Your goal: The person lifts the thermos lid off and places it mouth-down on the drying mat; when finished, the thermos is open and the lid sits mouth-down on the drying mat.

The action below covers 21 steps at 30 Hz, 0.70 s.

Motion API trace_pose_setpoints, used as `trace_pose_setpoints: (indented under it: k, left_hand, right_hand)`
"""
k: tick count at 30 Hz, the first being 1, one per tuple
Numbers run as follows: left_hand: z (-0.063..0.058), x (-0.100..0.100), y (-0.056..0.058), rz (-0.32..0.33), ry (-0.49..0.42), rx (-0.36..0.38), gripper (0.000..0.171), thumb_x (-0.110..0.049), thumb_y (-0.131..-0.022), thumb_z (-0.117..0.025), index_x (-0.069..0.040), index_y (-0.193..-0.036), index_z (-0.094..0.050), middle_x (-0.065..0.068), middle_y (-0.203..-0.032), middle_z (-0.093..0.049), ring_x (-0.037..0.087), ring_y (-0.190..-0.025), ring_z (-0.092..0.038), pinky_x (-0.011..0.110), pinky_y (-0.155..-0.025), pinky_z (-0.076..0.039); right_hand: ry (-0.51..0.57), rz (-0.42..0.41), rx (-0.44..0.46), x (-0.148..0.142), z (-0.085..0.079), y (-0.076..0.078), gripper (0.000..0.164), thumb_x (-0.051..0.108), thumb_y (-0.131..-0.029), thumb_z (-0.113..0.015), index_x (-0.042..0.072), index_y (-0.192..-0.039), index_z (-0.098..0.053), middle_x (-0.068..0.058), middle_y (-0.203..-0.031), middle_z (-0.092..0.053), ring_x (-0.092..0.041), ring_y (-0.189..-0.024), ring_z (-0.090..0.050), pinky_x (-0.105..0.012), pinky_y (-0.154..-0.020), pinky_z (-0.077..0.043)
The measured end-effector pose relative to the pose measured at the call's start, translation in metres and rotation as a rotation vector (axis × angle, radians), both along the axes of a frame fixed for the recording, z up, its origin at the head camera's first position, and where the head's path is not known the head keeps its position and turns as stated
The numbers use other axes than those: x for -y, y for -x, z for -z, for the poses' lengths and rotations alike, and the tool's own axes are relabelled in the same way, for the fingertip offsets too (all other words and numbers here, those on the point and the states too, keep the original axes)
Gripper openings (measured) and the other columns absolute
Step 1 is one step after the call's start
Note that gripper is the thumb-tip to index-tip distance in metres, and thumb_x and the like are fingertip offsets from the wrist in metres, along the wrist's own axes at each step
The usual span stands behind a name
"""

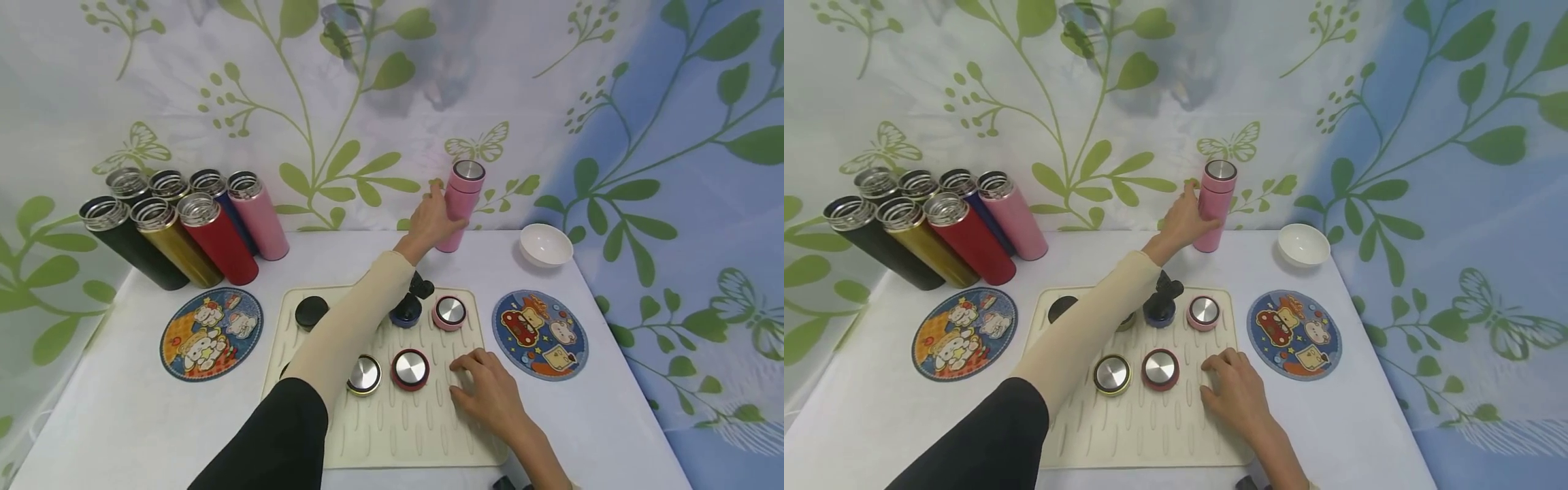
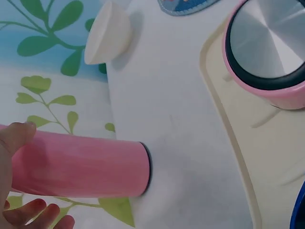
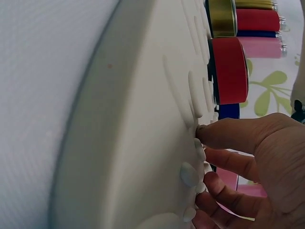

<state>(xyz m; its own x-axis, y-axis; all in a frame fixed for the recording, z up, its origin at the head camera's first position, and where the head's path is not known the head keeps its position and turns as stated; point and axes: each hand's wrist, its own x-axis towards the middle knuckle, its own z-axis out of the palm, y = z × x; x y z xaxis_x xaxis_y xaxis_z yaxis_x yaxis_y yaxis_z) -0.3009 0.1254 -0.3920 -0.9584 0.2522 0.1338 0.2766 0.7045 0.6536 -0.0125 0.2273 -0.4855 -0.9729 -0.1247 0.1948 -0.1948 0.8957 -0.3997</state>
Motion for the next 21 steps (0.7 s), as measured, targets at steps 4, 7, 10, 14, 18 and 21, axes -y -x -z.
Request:
trace_pose_setpoints:
  k: [4,7,10,14,18,21]
  left_hand:
    - [0.003,-0.005,0.003,-0.027,0.024,-0.004,0.096,-0.046,-0.081,-0.082,-0.012,-0.150,-0.023,0.014,-0.126,-0.054,0.026,-0.107,-0.060,0.038,-0.082,-0.052]
    - [0.004,-0.007,0.004,-0.034,0.023,-0.013,0.091,-0.046,-0.082,-0.080,-0.012,-0.148,-0.026,0.013,-0.123,-0.055,0.026,-0.107,-0.060,0.039,-0.082,-0.052]
    - [0.005,-0.007,0.004,-0.035,-0.013,-0.027,0.085,-0.046,-0.082,-0.081,-0.012,-0.142,-0.031,0.012,-0.120,-0.056,0.025,-0.106,-0.060,0.039,-0.081,-0.052]
    - [0.008,-0.007,0.002,-0.034,-0.053,-0.040,0.080,-0.045,-0.079,-0.084,-0.014,-0.133,-0.035,0.010,-0.116,-0.055,0.023,-0.100,-0.060,0.037,-0.078,-0.052]
    - [0.011,-0.006,-0.001,-0.017,-0.074,-0.059,0.079,-0.045,-0.076,-0.086,-0.015,-0.130,-0.036,0.009,-0.113,-0.053,0.022,-0.095,-0.059,0.035,-0.077,-0.051]
    - [0.013,-0.004,-0.005,0.000,-0.073,-0.082,0.078,-0.044,-0.077,-0.086,-0.014,-0.132,-0.039,0.009,-0.117,-0.053,0.022,-0.098,-0.057,0.036,-0.081,-0.050]
  right_hand:
    - [-0.001,0.019,0.039,0.000,-0.001,0.000,0.032,0.016,-0.068,-0.090,0.018,-0.095,-0.074,0.005,-0.091,-0.057,-0.013,-0.086,-0.050,-0.035,-0.068,-0.050]
    - [0.000,0.027,0.048,0.001,-0.001,0.000,0.031,0.017,-0.068,-0.090,0.018,-0.095,-0.074,0.005,-0.091,-0.057,-0.013,-0.085,-0.050,-0.035,-0.069,-0.050]
    - [0.001,0.030,0.053,0.002,-0.001,0.001,0.031,0.018,-0.069,-0.090,0.019,-0.095,-0.074,0.006,-0.092,-0.057,-0.012,-0.085,-0.049,-0.034,-0.069,-0.050]
    - [-0.006,0.030,0.061,0.003,-0.001,0.001,0.030,0.019,-0.069,-0.090,0.020,-0.095,-0.074,0.006,-0.092,-0.057,-0.012,-0.085,-0.049,-0.034,-0.069,-0.049]
    - [-0.009,0.035,0.056,0.002,-0.003,0.001,0.031,0.018,-0.068,-0.091,0.019,-0.094,-0.074,0.005,-0.091,-0.057,-0.014,-0.084,-0.049,-0.034,-0.068,-0.048]
    - [-0.007,0.034,0.063,0.002,-0.004,0.002,0.031,0.018,-0.068,-0.091,0.018,-0.094,-0.073,0.004,-0.091,-0.057,-0.015,-0.084,-0.049,-0.035,-0.068,-0.048]
